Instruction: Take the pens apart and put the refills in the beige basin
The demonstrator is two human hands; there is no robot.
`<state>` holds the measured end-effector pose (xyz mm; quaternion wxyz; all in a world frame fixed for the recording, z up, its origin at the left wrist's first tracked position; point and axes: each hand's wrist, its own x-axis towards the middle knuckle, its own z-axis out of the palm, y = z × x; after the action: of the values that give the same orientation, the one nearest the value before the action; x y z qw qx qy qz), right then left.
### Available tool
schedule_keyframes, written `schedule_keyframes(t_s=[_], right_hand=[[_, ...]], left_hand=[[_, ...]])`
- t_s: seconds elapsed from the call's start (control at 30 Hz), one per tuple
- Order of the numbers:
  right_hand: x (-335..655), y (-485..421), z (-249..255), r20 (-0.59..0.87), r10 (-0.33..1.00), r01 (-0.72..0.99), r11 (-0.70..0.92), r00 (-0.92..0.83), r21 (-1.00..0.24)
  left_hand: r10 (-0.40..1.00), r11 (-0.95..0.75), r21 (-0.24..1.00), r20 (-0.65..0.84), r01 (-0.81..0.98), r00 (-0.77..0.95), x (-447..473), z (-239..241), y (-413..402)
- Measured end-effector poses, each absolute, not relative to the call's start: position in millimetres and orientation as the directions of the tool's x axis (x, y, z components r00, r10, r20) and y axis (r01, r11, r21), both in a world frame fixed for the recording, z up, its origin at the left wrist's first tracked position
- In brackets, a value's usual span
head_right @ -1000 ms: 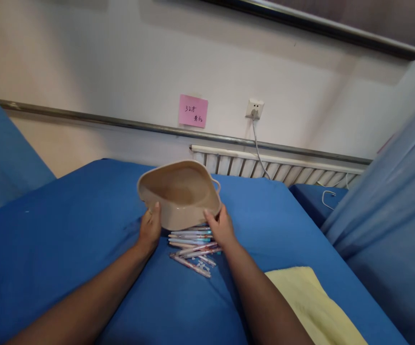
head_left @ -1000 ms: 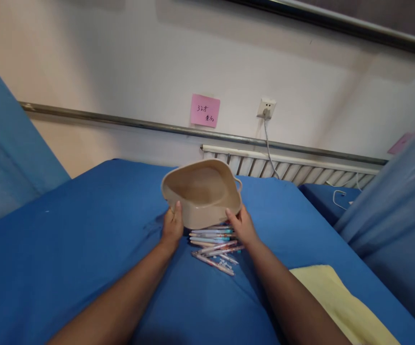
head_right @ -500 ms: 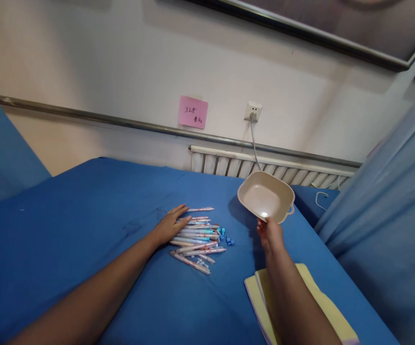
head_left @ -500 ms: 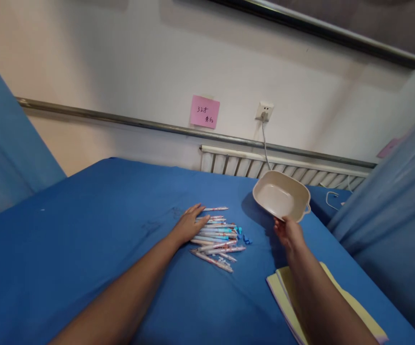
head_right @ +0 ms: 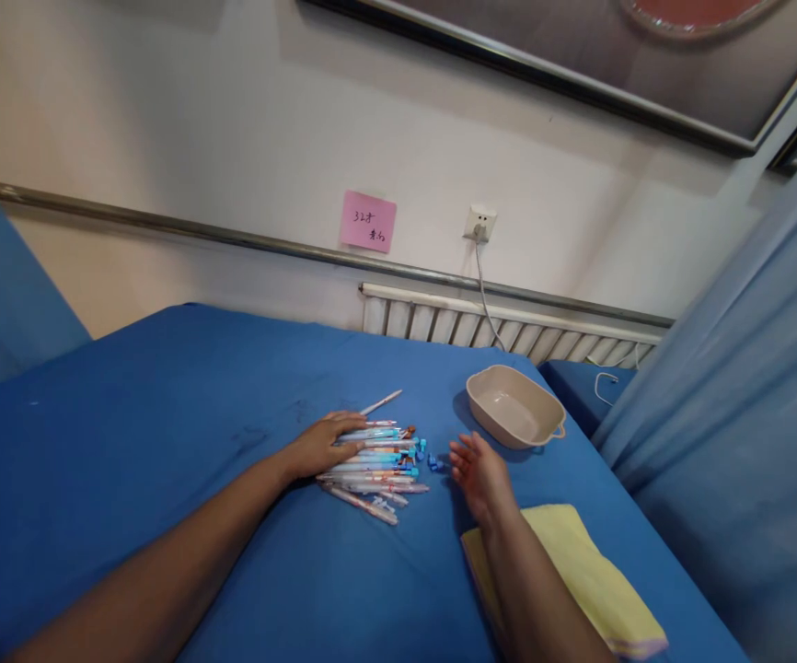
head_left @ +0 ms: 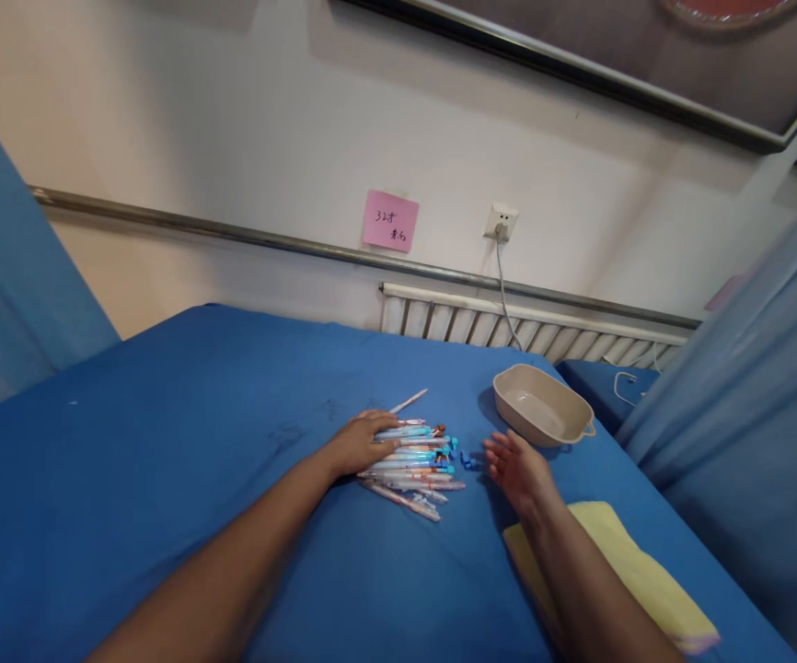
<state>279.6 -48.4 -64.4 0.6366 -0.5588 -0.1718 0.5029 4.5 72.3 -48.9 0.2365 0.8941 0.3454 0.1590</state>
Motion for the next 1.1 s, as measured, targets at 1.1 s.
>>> schedule_keyframes(t_s=[1.1], right_hand=[[217.4,87.4,-81.9,0.186,0.977,0.658,0.208,-0.104,-0.723]], left_hand=[[0.825,-0.471,0.627,0.066,0.620,0.561,19.2,-47.1,115.0]])
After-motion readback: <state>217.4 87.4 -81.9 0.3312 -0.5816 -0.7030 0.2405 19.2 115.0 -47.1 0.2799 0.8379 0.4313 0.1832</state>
